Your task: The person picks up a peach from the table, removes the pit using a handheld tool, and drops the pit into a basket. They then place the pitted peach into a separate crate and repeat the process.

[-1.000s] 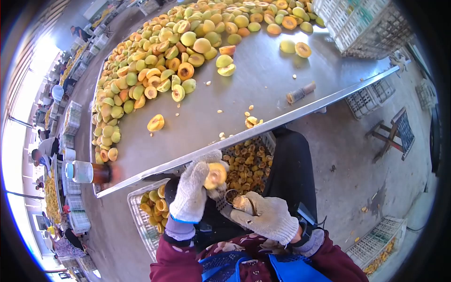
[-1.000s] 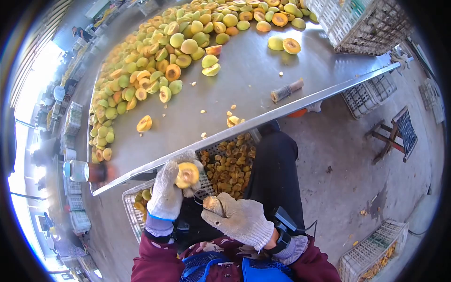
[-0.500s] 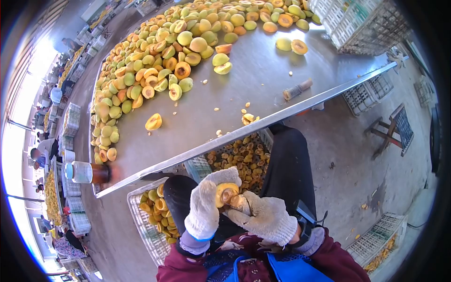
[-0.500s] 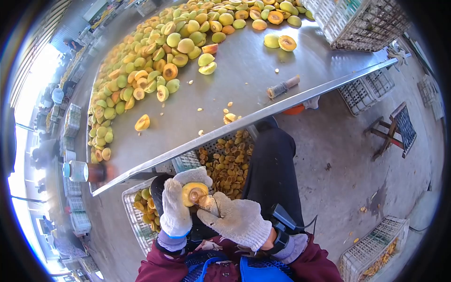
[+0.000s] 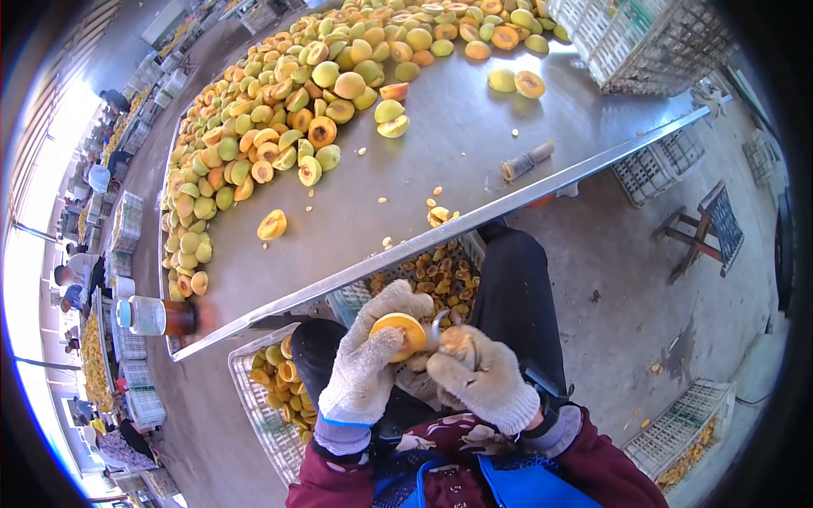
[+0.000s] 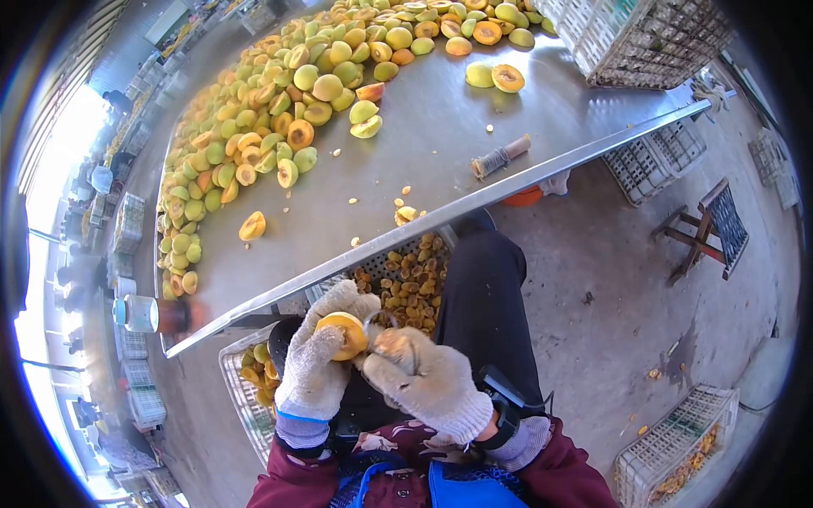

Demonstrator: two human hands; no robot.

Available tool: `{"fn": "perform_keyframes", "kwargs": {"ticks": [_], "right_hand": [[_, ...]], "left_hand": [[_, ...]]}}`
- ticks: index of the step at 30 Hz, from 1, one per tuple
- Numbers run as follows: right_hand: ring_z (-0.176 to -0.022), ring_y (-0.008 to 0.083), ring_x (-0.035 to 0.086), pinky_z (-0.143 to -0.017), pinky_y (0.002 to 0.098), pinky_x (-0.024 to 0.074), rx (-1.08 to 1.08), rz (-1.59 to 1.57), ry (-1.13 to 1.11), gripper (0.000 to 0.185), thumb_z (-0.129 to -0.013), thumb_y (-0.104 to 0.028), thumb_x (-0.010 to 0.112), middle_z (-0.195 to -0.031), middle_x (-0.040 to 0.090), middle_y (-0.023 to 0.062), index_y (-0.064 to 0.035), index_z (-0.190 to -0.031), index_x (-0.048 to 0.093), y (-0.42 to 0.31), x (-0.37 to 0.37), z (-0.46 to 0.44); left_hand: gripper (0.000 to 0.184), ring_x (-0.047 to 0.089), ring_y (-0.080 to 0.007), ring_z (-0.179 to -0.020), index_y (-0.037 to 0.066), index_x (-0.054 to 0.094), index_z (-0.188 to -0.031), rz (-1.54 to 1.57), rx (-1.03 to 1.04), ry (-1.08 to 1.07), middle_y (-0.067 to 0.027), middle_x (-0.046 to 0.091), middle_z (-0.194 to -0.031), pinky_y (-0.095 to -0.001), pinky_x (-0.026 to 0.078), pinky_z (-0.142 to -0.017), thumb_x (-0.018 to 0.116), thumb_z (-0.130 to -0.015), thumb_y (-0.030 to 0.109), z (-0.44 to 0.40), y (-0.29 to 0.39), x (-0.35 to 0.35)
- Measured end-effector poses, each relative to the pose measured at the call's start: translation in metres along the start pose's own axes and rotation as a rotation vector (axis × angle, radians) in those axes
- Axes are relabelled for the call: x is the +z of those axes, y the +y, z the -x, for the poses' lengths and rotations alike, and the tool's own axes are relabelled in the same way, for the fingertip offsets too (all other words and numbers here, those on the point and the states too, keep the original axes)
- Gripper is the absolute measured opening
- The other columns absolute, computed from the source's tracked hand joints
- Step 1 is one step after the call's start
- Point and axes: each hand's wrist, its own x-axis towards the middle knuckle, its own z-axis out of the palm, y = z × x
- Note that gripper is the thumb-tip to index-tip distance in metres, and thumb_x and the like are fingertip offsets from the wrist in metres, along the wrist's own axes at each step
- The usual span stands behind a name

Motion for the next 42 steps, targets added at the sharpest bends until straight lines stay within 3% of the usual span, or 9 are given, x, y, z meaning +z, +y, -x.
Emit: {"fn": "perform_keyframes", "kwargs": {"ticks": [2,7,11,14,16,22,27,38,42], "right_hand": [[-0.060,0.0143,0.067,-0.056,0.0293,0.0511,0.007,-0.023,0.004,0.033,-0.088,-0.034,0.069,-0.067,0.066,0.0058,-0.0085,-0.109,0.062,0.002,-0.002,0.002],[-0.060,0.0137,0.066,-0.056,0.0284,0.0512,0.089,-0.092,-0.144,0.035,-0.087,-0.035,0.070,-0.066,0.065,0.0050,-0.0071,-0.107,0.062,0.008,0.009,0.005],[-0.058,0.0118,0.065,-0.055,0.0290,0.0506,0.050,-0.044,-0.011,0.035,-0.087,-0.038,0.070,-0.063,0.063,0.0027,-0.0079,-0.104,0.062,-0.006,0.000,0.004],[-0.058,0.0180,0.066,-0.054,0.0312,0.0509,-0.016,0.103,-0.021,0.032,-0.086,-0.038,0.070,-0.064,0.064,0.0058,-0.0099,-0.100,0.063,0.002,0.005,0.007],[-0.062,0.0273,0.067,-0.056,0.0344,0.0517,-0.101,0.278,-0.002,0.034,-0.085,-0.041,0.070,-0.067,0.065,0.0096,-0.0115,-0.099,0.063,0.005,0.004,0.007],[-0.067,0.0319,0.067,-0.057,0.0395,0.0516,-0.033,0.261,-0.079,0.041,-0.085,-0.048,0.067,-0.072,0.066,0.0118,-0.0119,-0.103,0.063,0.010,0.016,0.008],[-0.066,0.0334,0.066,-0.057,0.0411,0.0510,-0.025,0.344,-0.108,0.043,-0.085,-0.051,0.066,-0.072,0.066,0.0131,-0.0118,-0.101,0.062,0.008,0.015,0.005],[-0.069,0.0360,0.066,-0.059,0.0436,0.0515,-0.043,0.337,-0.136,0.044,-0.086,-0.053,0.063,-0.073,0.066,0.0154,-0.0110,-0.099,0.061,0.005,0.014,0.005],[-0.056,0.0228,0.063,-0.051,0.0343,0.0485,0.110,0.134,-0.327,0.037,-0.092,-0.047,0.059,-0.068,0.065,0.0097,-0.0110,-0.099,0.060,-0.002,0.007,0.006]], "left_hand": [[0.056,0.049,-0.0331,-0.127,0.003,0.041,-0.139,0.148,-0.037,0.096,-0.0160,0.047,-0.140,-0.0465,0.041,-0.106,0.064,-0.089,0.016,0.002,-0.002,0.000],[0.064,0.050,-0.0314,-0.126,0.003,0.038,-0.141,0.415,0.062,0.119,-0.0159,0.048,-0.140,-0.0448,0.041,-0.106,0.068,-0.086,0.017,0.004,-0.014,0.006],[0.048,0.050,-0.0226,-0.122,0.003,0.044,-0.135,-0.095,-0.090,0.038,-0.0113,0.053,-0.132,-0.0377,0.040,-0.105,0.060,-0.090,0.005,0.011,-0.019,-0.010],[0.051,0.061,-0.0252,-0.101,0.004,0.051,-0.122,0.093,-0.005,0.105,-0.0134,0.062,-0.114,-0.0361,0.049,-0.091,0.070,-0.079,0.020,0.008,-0.020,-0.006],[0.049,0.061,-0.0250,-0.099,0.004,0.052,-0.121,0.121,-0.024,0.183,-0.0131,0.062,-0.113,-0.0357,0.050,-0.089,0.070,-0.078,0.022,0.007,-0.013,-0.005],[0.054,0.061,-0.0259,-0.103,0.005,0.050,-0.128,0.285,0.064,0.141,-0.0145,0.059,-0.122,-0.0388,0.050,-0.089,0.066,-0.086,0.034,0.005,-0.021,-0.008],[0.062,0.060,-0.0265,-0.107,0.001,0.049,-0.130,0.190,0.070,0.183,-0.0167,0.052,-0.135,-0.0419,0.050,-0.092,0.051,-0.094,0.051,0.005,-0.023,-0.002],[0.058,0.061,-0.0262,-0.105,-0.001,0.048,-0.128,-0.027,0.322,0.219,-0.0166,0.048,-0.137,-0.0407,0.051,-0.089,0.046,-0.098,0.049,0.012,-0.032,0.021],[0.057,0.062,-0.0229,-0.097,-0.001,0.051,-0.125,-0.095,0.274,0.165,-0.0147,0.056,-0.122,-0.0371,0.052,-0.084,0.044,-0.099,0.048,0.015,-0.020,0.022]]}}
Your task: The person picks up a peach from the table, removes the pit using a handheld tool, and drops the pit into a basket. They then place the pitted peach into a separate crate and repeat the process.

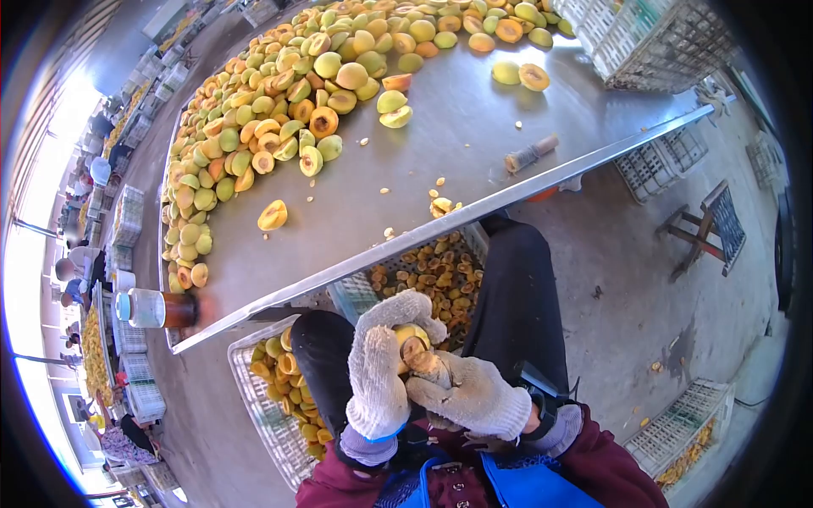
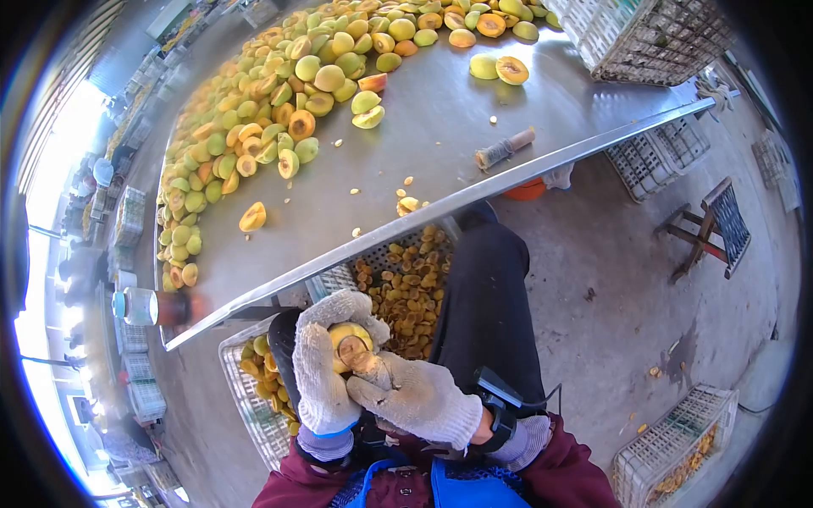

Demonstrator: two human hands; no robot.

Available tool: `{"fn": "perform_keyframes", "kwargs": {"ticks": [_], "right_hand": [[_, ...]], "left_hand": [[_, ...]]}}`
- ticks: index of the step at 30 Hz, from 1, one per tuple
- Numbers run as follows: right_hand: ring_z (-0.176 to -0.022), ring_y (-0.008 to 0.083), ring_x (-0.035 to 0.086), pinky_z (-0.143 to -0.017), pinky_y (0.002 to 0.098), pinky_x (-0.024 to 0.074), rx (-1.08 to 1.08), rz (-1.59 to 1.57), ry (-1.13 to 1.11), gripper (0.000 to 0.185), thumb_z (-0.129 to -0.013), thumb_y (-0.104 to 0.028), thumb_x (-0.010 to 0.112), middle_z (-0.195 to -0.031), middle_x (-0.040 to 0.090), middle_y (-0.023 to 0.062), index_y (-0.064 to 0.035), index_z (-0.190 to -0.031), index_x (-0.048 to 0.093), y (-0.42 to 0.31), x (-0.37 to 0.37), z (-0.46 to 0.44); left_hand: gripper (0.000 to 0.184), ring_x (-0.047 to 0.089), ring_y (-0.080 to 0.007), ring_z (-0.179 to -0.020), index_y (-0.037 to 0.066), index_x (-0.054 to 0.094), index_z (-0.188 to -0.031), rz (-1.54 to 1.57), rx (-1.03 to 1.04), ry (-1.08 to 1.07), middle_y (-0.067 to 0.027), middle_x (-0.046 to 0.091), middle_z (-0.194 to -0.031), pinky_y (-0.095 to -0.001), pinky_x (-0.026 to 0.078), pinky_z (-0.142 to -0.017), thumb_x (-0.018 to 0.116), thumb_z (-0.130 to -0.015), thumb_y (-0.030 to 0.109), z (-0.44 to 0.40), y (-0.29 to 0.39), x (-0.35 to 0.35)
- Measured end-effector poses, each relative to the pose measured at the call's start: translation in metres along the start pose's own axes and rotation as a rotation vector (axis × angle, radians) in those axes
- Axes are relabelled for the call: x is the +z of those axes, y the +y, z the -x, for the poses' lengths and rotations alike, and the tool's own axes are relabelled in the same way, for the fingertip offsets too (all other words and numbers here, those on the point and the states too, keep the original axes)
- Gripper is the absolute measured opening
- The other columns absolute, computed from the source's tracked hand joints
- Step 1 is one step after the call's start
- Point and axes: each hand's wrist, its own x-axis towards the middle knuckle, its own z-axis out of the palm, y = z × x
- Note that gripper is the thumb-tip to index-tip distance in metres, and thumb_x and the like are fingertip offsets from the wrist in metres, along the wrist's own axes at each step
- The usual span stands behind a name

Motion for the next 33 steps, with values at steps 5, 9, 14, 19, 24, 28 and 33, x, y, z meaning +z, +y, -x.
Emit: {"fn": "perform_keyframes", "kwargs": {"ticks": [5,9,14,19,24,28,33], "right_hand": [[-0.045,0.0066,0.050,-0.040,0.0225,0.0371,0.240,-0.622,-0.440,0.030,-0.097,-0.040,0.055,-0.062,0.056,-0.0013,-0.0098,-0.096,0.059,0.009,-0.014,0.002],[-0.041,0.0054,0.044,-0.036,0.0222,0.0335,0.180,-0.853,-0.595,0.035,-0.097,-0.039,0.055,-0.061,0.053,-0.0007,-0.0038,-0.093,0.058,0.026,-0.009,0.002],[-0.043,0.0077,0.050,-0.037,0.0215,0.0369,0.095,-1.125,-0.840,0.037,-0.097,-0.036,0.054,-0.067,0.059,0.0045,0.0008,-0.097,0.058,0.023,-0.013,0.008],[-0.054,0.0081,0.055,-0.045,0.0209,0.0427,0.135,-1.197,-0.857,0.038,-0.096,-0.036,0.055,-0.075,0.061,0.0070,0.0017,-0.094,0.059,0.033,-0.011,0.008],[-0.060,0.0096,0.057,-0.051,0.0210,0.0462,0.063,-1.108,-1.073,0.035,-0.093,-0.030,0.060,-0.082,0.063,0.0097,0.0042,-0.097,0.061,0.023,-0.007,0.002],[-0.062,0.0115,0.058,-0.060,0.0242,0.0493,0.068,-1.054,-0.733,0.035,-0.093,-0.029,0.059,-0.083,0.063,0.0097,0.0055,-0.097,0.062,0.029,-0.005,-0.002],[-0.042,0.0085,0.050,-0.039,0.0222,0.0385,0.165,-0.923,-0.411,0.028,-0.095,-0.028,0.058,-0.063,0.058,0.0040,-0.0009,-0.097,0.064,0.009,-0.012,-0.009]], "left_hand": [[0.050,0.063,-0.0187,-0.086,-0.003,0.058,-0.116,-0.145,0.099,-0.016,-0.0117,0.062,-0.104,-0.0329,0.051,-0.078,0.046,-0.100,0.043,-0.003,0.001,0.002],[0.057,0.064,-0.0202,-0.072,-0.003,0.065,-0.099,-0.403,-0.061,-0.108,-0.0125,0.067,-0.090,-0.0315,0.052,-0.065,0.051,-0.095,0.052,-0.011,0.017,-0.001],[0.052,0.067,-0.0232,-0.074,0.002,0.069,-0.090,-0.649,0.530,-0.424,-0.0130,0.069,-0.084,-0.0335,0.053,-0.064,0.052,-0.095,0.050,-0.030,0.023,-0.005],[0.049,0.066,-0.0203,-0.070,0.003,0.063,-0.098,-0.112,-0.091,-0.139,-0.0108,0.068,-0.082,-0.0312,0.053,-0.060,0.044,-0.098,0.049,-0.002,0.017,0.012],[0.038,0.050,-0.0149,-0.053,0.011,0.054,-0.082,0.722,-0.579,0.112,-0.0041,0.051,-0.067,-0.0271,0.045,-0.049,0.045,-0.099,0.044,-0.024,0.013,0.015],[0.047,0.060,-0.0164,-0.058,0.005,0.059,-0.094,0.106,-0.119,0.217,-0.0086,0.064,-0.084,-0.0250,0.045,-0.046,0.046,-0.098,0.050,-0.018,0.011,-0.039],[0.022,0.059,-0.0304,-0.106,0.002,0.069,-0.097,-1.797,0.265,0.316,-0.0129,0.065,-0.108,-0.0403,0.046,-0.092,0.064,-0.088,0.022,0.001,0.048,-0.189]]}}
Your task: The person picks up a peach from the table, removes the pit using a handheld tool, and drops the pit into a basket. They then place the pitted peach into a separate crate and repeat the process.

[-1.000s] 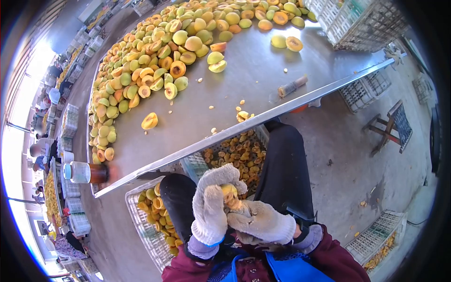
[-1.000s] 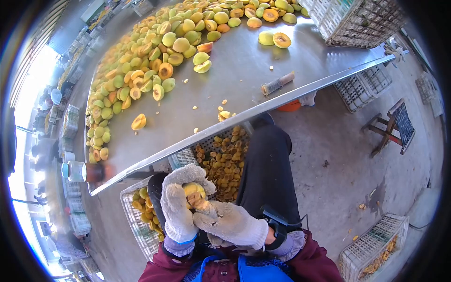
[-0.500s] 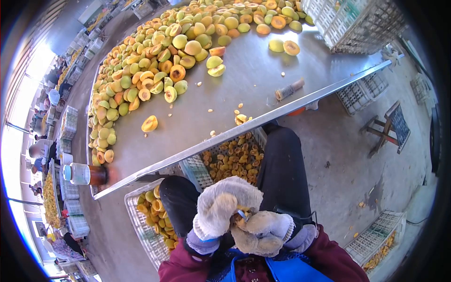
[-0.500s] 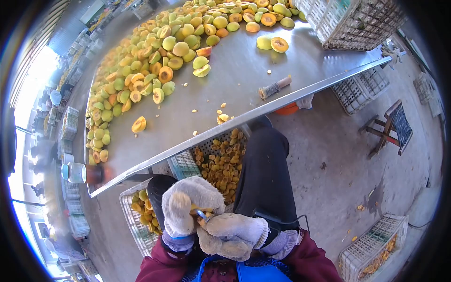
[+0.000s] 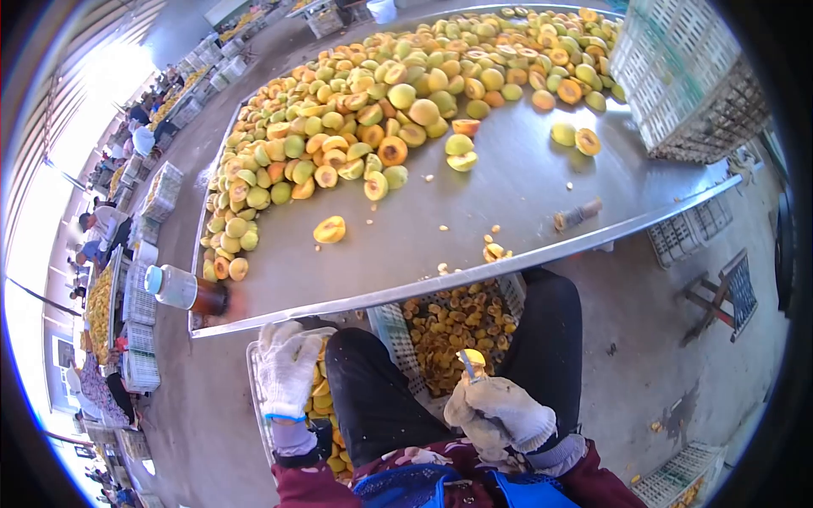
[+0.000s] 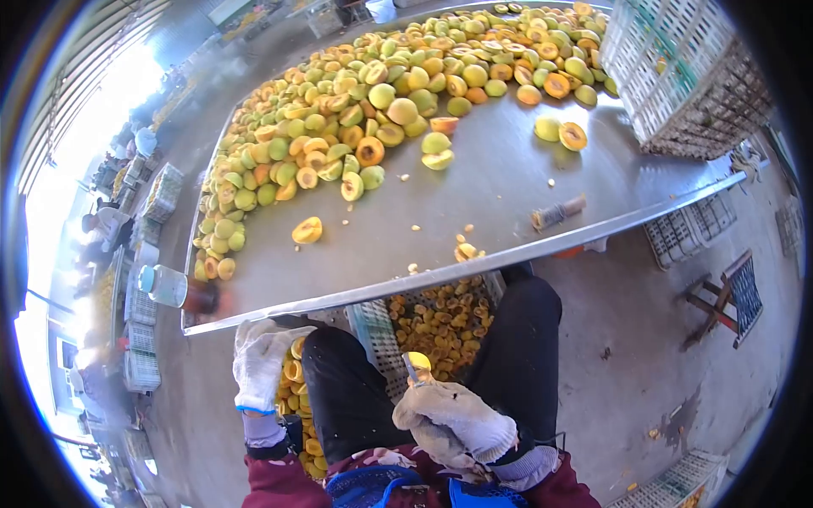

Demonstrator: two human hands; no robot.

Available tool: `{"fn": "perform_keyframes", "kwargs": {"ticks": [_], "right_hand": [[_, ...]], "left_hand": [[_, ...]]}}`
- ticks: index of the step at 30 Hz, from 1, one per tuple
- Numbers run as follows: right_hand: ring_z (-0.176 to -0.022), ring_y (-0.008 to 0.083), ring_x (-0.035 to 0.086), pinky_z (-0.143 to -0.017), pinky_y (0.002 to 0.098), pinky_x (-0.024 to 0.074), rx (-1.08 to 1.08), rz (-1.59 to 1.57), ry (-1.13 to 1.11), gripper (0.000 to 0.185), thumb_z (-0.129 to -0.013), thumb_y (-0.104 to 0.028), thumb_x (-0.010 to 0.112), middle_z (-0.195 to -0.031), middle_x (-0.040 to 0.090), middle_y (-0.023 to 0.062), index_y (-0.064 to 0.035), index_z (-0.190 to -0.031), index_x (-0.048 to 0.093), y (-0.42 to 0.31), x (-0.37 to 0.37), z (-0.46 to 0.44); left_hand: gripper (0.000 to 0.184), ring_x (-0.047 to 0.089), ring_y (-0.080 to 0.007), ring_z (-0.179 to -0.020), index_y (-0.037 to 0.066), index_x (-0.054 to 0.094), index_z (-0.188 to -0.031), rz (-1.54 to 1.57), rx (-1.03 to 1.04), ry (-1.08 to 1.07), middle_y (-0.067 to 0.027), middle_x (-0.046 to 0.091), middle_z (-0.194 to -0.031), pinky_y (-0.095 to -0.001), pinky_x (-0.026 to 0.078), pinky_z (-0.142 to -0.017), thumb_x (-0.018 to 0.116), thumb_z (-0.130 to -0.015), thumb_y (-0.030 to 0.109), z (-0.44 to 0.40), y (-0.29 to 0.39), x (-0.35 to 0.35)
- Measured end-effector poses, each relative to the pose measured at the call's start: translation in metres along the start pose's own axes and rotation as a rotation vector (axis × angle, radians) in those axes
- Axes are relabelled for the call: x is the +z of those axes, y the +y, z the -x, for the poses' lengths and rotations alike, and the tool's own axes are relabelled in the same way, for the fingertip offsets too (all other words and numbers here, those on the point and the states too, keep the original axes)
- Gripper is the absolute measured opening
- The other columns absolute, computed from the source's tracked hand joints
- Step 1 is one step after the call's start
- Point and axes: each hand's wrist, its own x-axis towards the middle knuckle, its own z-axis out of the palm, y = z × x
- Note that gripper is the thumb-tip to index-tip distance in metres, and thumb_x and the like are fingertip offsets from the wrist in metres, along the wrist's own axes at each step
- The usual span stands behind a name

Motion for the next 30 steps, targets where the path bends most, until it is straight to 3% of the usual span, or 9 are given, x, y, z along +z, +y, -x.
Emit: {"fn": "perform_keyframes", "kwargs": {"ticks": [6,11,16,17,21,23,24,26,30], "right_hand": [[-0.048,0.0079,0.053,-0.043,0.0218,0.0401,0.186,0.304,0.305,0.022,-0.092,-0.027,0.064,-0.063,0.061,0.0015,-0.0055,-0.092,0.064,-0.009,0.016,-0.019],[-0.046,0.0056,0.047,-0.042,0.0207,0.0357,0.164,0.325,0.376,0.025,-0.092,-0.034,0.066,-0.062,0.057,-0.0014,-0.0099,-0.089,0.058,-0.006,0.012,-0.020],[-0.049,0.0048,0.047,-0.042,0.0212,0.0346,0.143,0.452,0.304,0.023,-0.093,-0.033,0.064,-0.061,0.055,-0.0025,-0.0115,-0.089,0.058,-0.008,0.014,-0.027],[-0.051,0.0090,0.054,-0.047,0.0247,0.0410,0.149,0.514,0.328,0.029,-0.092,-0.040,0.063,-0.064,0.060,0.0010,-0.0110,-0.092,0.060,-0.005,0.012,-0.028],[-0.067,0.0280,0.067,-0.066,0.0384,0.0513,0.182,1.017,0.507,0.047,-0.086,-0.056,0.058,-0.074,0.067,0.0108,-0.0108,-0.099,0.061,-0.016,0.024,-0.024],[-0.069,0.0308,0.067,-0.066,0.0405,0.0512,0.037,1.180,0.567,0.046,-0.086,-0.056,0.059,-0.075,0.067,0.0119,-0.0112,-0.099,0.061,0.000,0.011,-0.027],[-0.071,0.0337,0.067,-0.066,0.0427,0.0512,-0.132,1.359,0.613,0.045,-0.086,-0.055,0.059,-0.075,0.067,0.0130,-0.0115,-0.098,0.060,0.005,0.007,-0.029],[-0.074,0.0361,0.066,-0.067,0.0447,0.0508,-0.006,1.422,0.586,0.044,-0.086,-0.054,0.061,-0.077,0.067,0.0144,-0.0114,-0.097,0.059,0.003,0.013,-0.024],[-0.072,0.0353,0.066,-0.064,0.0440,0.0509,-0.207,1.247,0.598,0.043,-0.085,-0.053,0.062,-0.074,0.067,0.0131,-0.0135,-0.104,0.061,0.007,0.014,-0.014]], "left_hand": [[0.052,0.046,-0.0327,-0.129,0.005,0.055,-0.129,0.757,-0.318,-0.016,-0.0153,0.057,-0.129,-0.0426,0.035,-0.108,0.065,-0.087,0.033,-0.103,0.008,0.037],[0.073,0.052,-0.0376,-0.123,0.005,0.046,-0.136,0.400,-0.640,-0.096,-0.0208,0.057,-0.129,-0.0400,0.042,-0.103,0.067,-0.081,0.047,-0.207,-0.018,0.115],[0.069,0.061,-0.0369,-0.109,0.002,0.047,-0.126,0.279,-0.252,-0.420,-0.0230,0.061,-0.118,-0.0406,0.047,-0.097,0.076,-0.074,0.038,-0.198,0.028,0.092],[0.056,0.065,-0.0273,-0.097,0.009,0.048,-0.125,0.410,-0.201,-0.388,-0.0153,0.063,-0.108,-0.0354,0.053,-0.083,0.074,-0.077,0.022,-0.188,0.029,0.096],[0.056,0.064,-0.0277,-0.096,0.009,0.045,-0.129,1.608,-0.285,-0.338,-0.0093,0.060,-0.108,-0.0374,0.055,-0.079,0.070,-0.079,0.003,-0.121,0.092,0.024],[0.055,0.063,-0.0271,-0.099,0.004,0.047,-0.128,1.694,-0.053,-0.574,-0.0102,0.060,-0.111,-0.0373,0.053,-0.083,0.070,-0.079,0.002,-0.078,0.114,0.012],[0.050,0.063,-0.0235,-0.101,0.002,0.052,-0.126,1.145,0.517,-0.438,-0.0107,0.061,-0.113,-0.0338,0.051,-0.087,0.070,-0.080,0.003,-0.068,0.114,0.009],[0.042,0.062,-0.0189,-0.101,0.002,0.056,-0.122,0.794,0.302,-0.315,-0.0102,0.062,-0.113,-0.0307,0.050,-0.089,0.070,-0.083,0.006,-0.055,0.127,0.003],[0.037,0.061,-0.0189,-0.101,0.004,0.056,-0.124,1.184,-0.214,-0.391,-0.0083,0.064,-0.112,-0.0332,0.049,-0.089,0.064,-0.089,0.011,-0.040,0.118,0.015]]}}
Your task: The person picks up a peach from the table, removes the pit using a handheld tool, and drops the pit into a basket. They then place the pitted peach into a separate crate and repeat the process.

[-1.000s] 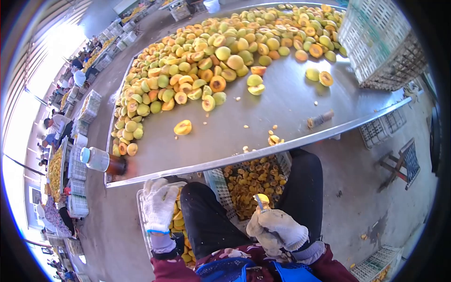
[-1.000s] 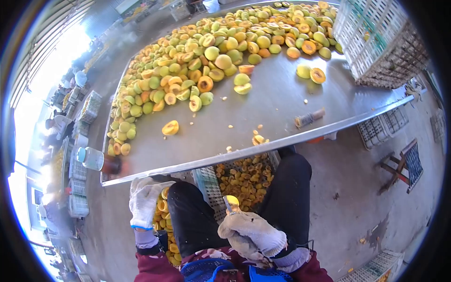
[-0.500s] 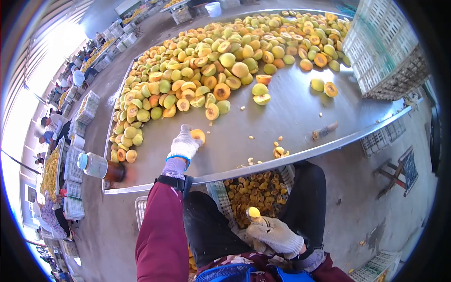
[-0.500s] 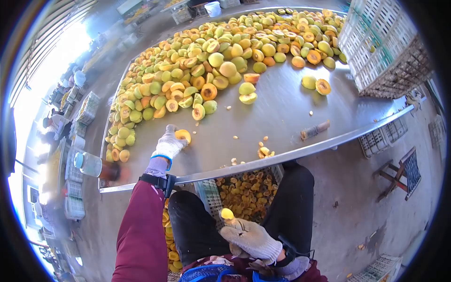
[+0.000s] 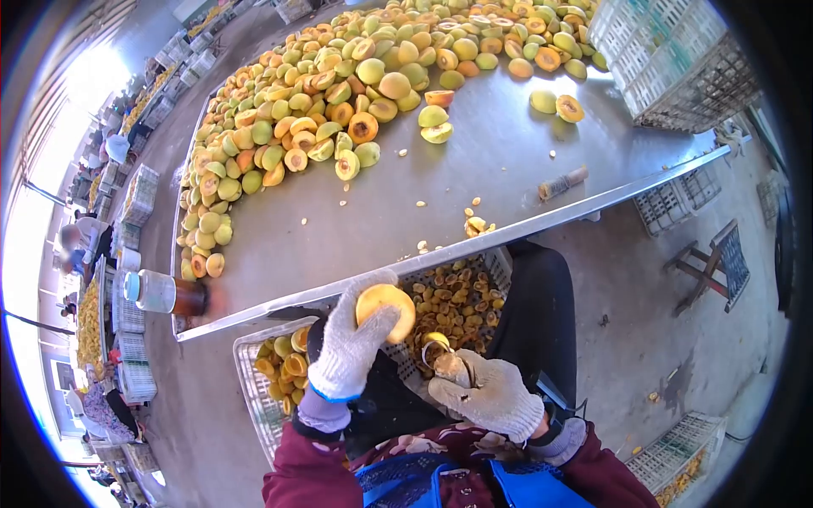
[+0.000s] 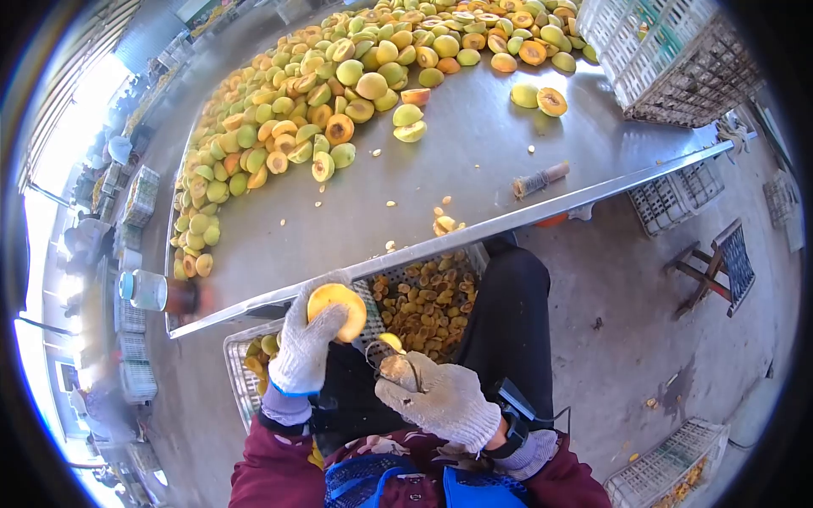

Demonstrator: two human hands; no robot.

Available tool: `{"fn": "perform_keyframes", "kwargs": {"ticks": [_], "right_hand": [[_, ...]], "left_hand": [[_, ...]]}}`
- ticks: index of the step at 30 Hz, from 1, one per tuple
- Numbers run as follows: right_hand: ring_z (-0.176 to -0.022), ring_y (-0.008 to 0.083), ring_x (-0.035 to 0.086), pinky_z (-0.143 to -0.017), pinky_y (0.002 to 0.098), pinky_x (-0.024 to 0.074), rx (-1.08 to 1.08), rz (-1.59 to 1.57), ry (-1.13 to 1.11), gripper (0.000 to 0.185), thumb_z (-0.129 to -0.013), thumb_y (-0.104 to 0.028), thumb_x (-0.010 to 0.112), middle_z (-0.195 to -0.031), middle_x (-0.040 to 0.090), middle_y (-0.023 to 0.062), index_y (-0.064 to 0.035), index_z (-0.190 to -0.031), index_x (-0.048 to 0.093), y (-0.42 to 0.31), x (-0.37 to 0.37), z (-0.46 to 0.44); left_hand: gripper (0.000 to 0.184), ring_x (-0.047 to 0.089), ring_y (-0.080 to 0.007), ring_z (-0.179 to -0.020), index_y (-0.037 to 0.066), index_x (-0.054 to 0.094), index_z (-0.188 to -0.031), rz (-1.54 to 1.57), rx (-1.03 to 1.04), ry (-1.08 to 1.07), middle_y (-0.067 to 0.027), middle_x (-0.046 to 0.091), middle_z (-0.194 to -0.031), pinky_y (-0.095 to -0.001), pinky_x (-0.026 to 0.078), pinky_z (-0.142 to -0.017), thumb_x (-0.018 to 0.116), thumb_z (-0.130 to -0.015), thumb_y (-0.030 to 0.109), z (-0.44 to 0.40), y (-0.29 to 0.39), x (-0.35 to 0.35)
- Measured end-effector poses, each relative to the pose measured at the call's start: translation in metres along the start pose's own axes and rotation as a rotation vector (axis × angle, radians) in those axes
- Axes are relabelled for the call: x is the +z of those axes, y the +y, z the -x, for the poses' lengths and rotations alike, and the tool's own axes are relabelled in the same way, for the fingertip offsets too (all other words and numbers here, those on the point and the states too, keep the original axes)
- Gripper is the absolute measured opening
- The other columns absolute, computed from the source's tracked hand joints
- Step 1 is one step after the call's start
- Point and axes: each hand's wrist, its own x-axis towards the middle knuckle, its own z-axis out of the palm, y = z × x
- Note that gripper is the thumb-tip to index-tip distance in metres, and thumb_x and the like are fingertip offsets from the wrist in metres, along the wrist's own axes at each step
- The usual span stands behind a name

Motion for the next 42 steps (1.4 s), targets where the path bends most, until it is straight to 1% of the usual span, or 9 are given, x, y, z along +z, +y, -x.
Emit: {"fn": "perform_keyframes", "kwargs": {"ticks": [3,13,20,22,27,30,33,36,42], "right_hand": [[-0.072,0.0346,0.066,-0.064,0.0430,0.0513,-0.045,-0.030,-0.007,0.042,-0.085,-0.051,0.064,-0.074,0.067,0.0131,-0.0148,-0.107,0.062,-0.001,-0.002,0.002],[-0.068,0.0345,0.067,-0.059,0.0428,0.0519,-0.090,-0.025,0.026,0.041,-0.085,-0.051,0.064,-0.071,0.066,0.0127,-0.0141,-0.102,0.061,0.002,0.002,0.006],[-0.080,0.0320,0.069,-0.069,0.0368,0.0541,0.030,0.004,-0.058,0.039,-0.085,-0.045,0.069,-0.085,0.069,0.0123,-0.0111,-0.105,0.065,-0.004,-0.001,0.009],[-0.077,0.0339,0.068,-0.067,0.0398,0.0533,-0.020,-0.053,-0.055,0.041,-0.086,-0.048,0.066,-0.078,0.068,0.0132,-0.0114,-0.103,0.063,0.001,0.001,0.010],[-0.072,0.0343,0.067,-0.065,0.0412,0.0520,0.024,-0.190,-0.231,0.042,-0.088,-0.050,0.061,-0.072,0.066,0.0140,-0.0114,-0.104,0.062,0.001,-0.010,0.014],[-0.065,0.0249,0.067,-0.060,0.0350,0.0513,0.096,-0.382,-0.322,0.035,-0.090,-0.040,0.064,-0.071,0.066,0.0094,-0.0086,-0.106,0.061,0.007,-0.011,0.011],[-0.059,0.0065,0.058,-0.052,0.0233,0.0473,0.178,-0.944,-0.100,0.026,-0.091,-0.022,0.067,-0.072,0.063,-0.0001,-0.0027,-0.107,0.060,-0.002,-0.025,0.016],[-0.058,0.0076,0.059,-0.053,0.0242,0.0481,-0.002,-0.687,0.126,0.030,-0.090,-0.024,0.069,-0.075,0.065,0.0004,-0.0026,-0.109,0.060,0.010,-0.020,0.012],[-0.064,0.0181,0.067,-0.060,0.0308,0.0521,0.085,-0.511,-0.059,0.038,-0.087,-0.040,0.069,-0.076,0.068,0.0080,-0.0121,-0.111,0.063,0.010,-0.004,0.020]], "left_hand": [[0.043,0.056,-0.0164,-0.108,0.002,0.049,-0.132,0.468,-0.137,-0.123,-0.0075,0.059,-0.118,-0.0314,0.044,-0.096,0.060,-0.092,0.013,0.013,-0.001,0.008],[0.062,0.058,-0.0152,-0.102,-0.003,0.049,-0.131,0.384,0.028,-0.238,-0.0096,0.063,-0.111,-0.0305,0.046,-0.091,0.047,-0.098,0.050,0.029,0.003,0.021],[0.062,0.059,-0.0178,-0.104,-0.003,0.050,-0.129,0.408,0.039,-0.173,-0.0114,0.062,-0.115,-0.0324,0.045,-0.094,0.043,-0.099,0.051,0.038,0.004,0.044],[0.062,0.060,-0.0186,-0.105,-0.003,0.051,-0.128,0.261,0.280,0.001,-0.0119,0.063,-0.115,-0.0328,0.045,-0.095,0.041,-0.100,0.052,0.038,0.002,0.054],[0.067,0.061,-0.0224,-0.101,-0.003,0.048,-0.133,0.320,-0.078,-0.289,-0.0157,0.060,-0.120,-0.0339,0.050,-0.086,0.045,-0.096,0.053,0.028,0.025,0.039],[0.065,0.061,-0.0213,-0.105,-0.003,0.043,-0.137,0.607,-0.055,-0.230,-0.0156,0.060,-0.120,-0.0343,0.050,-0.087,0.055,-0.095,0.044,0.032,0.023,0.048],[0.068,0.061,-0.0204,-0.104,-0.002,0.039,-0.141,0.484,-0.118,-0.159,-0.0151,0.060,-0.120,-0.0330,0.051,-0.087,0.066,-0.089,0.031,0.041,0.016,0.054],[0.066,0.061,-0.0216,-0.103,-0.001,0.040,-0.140,0.415,-0.270,-0.384,-0.0151,0.060,-0.120,-0.0347,0.050,-0.090,0.070,-0.085,0.018,0.041,0.004,0.037],[0.045,0.059,-0.0265,-0.110,0.004,0.050,-0.121,0.868,-0.231,-0.149,-0.0138,0.060,-0.118,-0.0395,0.048,-0.095,0.069,-0.086,0.026,0.044,0.008,0.050]]}}
